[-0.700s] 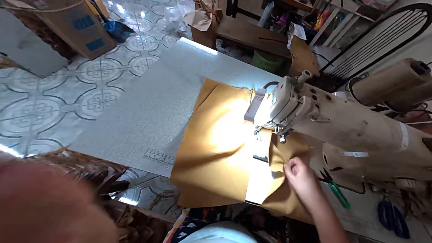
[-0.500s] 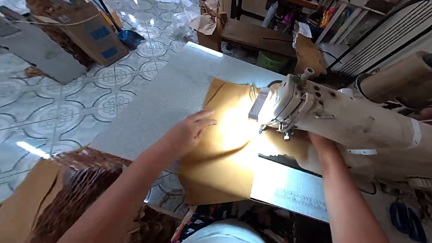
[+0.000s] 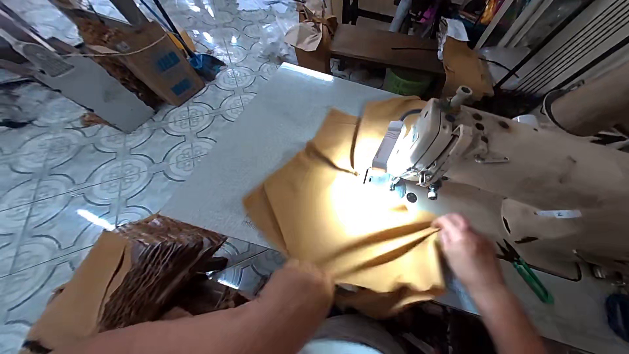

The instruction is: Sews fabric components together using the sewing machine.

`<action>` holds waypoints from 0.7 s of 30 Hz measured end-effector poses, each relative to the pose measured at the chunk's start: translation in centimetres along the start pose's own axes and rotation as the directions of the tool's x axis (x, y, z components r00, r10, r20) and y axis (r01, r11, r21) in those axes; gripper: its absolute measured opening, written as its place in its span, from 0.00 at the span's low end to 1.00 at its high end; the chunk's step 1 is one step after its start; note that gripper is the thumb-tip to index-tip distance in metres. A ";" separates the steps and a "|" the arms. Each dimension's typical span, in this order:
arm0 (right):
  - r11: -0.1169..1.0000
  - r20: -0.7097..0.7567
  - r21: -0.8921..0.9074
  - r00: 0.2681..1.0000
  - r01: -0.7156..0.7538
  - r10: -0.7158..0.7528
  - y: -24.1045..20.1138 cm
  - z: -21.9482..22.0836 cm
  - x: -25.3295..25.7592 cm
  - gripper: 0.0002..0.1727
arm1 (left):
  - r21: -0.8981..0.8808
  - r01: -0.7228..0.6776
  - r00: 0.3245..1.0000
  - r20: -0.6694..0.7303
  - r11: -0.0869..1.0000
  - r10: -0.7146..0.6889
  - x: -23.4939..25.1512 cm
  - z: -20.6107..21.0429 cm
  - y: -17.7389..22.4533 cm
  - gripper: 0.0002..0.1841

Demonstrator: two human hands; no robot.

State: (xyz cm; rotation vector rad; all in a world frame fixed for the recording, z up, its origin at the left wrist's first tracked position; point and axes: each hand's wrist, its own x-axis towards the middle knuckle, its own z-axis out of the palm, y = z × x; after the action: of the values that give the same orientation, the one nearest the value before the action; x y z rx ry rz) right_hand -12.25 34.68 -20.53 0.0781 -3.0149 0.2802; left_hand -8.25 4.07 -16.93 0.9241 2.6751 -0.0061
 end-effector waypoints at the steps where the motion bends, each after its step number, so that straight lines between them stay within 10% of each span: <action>1: 0.998 0.004 -0.020 0.998 -0.055 0.055 1.4 -1.2 0.9 0.16 | -0.116 -0.178 0.982 0.041 0.977 0.184 -0.1 -1.1 -0.3 0.14; 4: 0.994 -0.136 -0.014 0.985 -0.105 0.103 0.9 -1.6 0.7 0.22 | -0.158 -0.304 0.914 -0.326 0.939 0.241 3.5 -2.1 -2.9 0.08; 7: 0.996 -0.097 0.020 0.992 -0.083 0.085 -3.1 2.2 -2.3 0.29 | -0.253 0.042 0.957 -0.267 0.966 -0.112 8.1 -1.9 -6.4 0.16; 14: 0.997 0.079 0.006 0.994 0.081 -0.082 1.8 3.8 -1.8 0.46 | -0.034 0.239 0.878 -0.419 0.970 -0.231 3.7 6.0 -3.4 0.31; 21: 0.929 -0.281 0.240 0.936 0.282 -0.212 -4.4 4.8 -1.3 0.15 | -0.083 -0.069 0.948 -0.316 0.994 0.039 5.6 -1.1 -4.7 0.12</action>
State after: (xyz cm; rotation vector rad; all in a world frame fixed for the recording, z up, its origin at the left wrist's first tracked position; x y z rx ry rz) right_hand -11.19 29.54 -24.58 0.4139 -2.6575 0.6319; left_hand -15.55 3.78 -18.00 1.0445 2.9058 0.3003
